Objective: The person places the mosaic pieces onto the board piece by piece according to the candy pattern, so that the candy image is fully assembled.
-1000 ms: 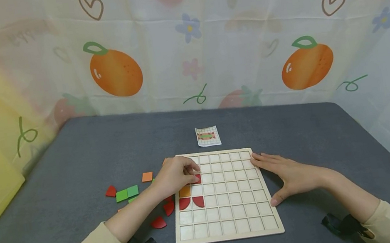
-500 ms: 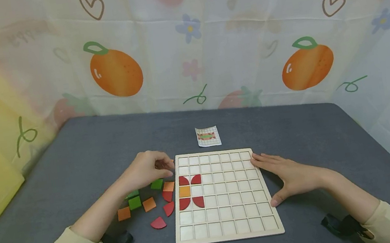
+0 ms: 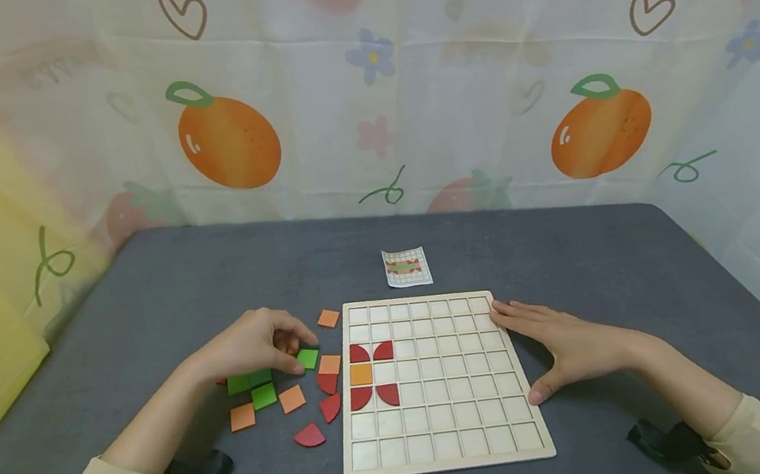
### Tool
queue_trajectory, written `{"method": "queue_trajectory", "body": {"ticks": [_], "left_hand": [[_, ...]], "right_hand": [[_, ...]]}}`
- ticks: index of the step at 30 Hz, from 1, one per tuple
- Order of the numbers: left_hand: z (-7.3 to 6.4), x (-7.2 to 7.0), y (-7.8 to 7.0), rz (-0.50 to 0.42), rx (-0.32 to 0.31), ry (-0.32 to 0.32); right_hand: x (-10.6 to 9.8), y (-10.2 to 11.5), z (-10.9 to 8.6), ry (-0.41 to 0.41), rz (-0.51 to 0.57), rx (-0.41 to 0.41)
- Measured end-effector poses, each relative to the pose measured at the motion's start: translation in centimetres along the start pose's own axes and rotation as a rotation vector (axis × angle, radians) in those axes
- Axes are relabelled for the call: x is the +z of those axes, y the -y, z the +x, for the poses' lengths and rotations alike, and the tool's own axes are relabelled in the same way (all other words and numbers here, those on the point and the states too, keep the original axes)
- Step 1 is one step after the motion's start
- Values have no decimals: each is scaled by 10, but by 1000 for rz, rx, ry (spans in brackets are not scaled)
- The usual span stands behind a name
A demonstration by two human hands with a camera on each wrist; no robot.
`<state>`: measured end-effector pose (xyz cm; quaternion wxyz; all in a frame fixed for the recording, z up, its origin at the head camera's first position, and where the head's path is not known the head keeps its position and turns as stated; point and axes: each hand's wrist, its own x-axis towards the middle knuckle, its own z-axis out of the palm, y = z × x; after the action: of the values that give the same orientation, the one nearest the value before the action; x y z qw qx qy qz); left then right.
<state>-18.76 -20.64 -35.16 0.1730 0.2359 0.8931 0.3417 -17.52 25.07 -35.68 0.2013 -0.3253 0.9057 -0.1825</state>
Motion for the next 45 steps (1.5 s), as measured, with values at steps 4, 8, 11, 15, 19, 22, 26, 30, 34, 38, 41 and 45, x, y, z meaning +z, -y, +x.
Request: {"method": "queue_trajectory", "body": {"ticks": [4,8,11,15,19,22,26,30,34,38,41,45], "left_hand": [[1,3,4,34,3,-15],[3,5,6,50,4,-33],[4,6,6,56,8,-41],[4,7,3,71,8,-51],[5,7,0,77,7,-66],[6,8,-2,75,10,-72],[6,9,-3,65,14,-69],[6,9,-5,54,23,-63],[6,9,-7,63,30,-66],[6,8,-8,38,39,-53],[5,8,-9,14,45,-45],[6,9,-10,8,38,-69]], "right_hand": [[1,0,0,0,5,4],[0,1,0,7,13,13],[0,0,0,8,14,17],[0,0,-1,3,11,17],[0,1,-1,-2,8,20],[0,0,-1,-1,9,19],[0,-1,0,4,8,17],[1,-1,0,4,3,17],[1,-1,-1,0,0,10],[0,0,0,-1,0,6],[0,0,0,0,5,9],[1,0,0,0,5,11]]}}
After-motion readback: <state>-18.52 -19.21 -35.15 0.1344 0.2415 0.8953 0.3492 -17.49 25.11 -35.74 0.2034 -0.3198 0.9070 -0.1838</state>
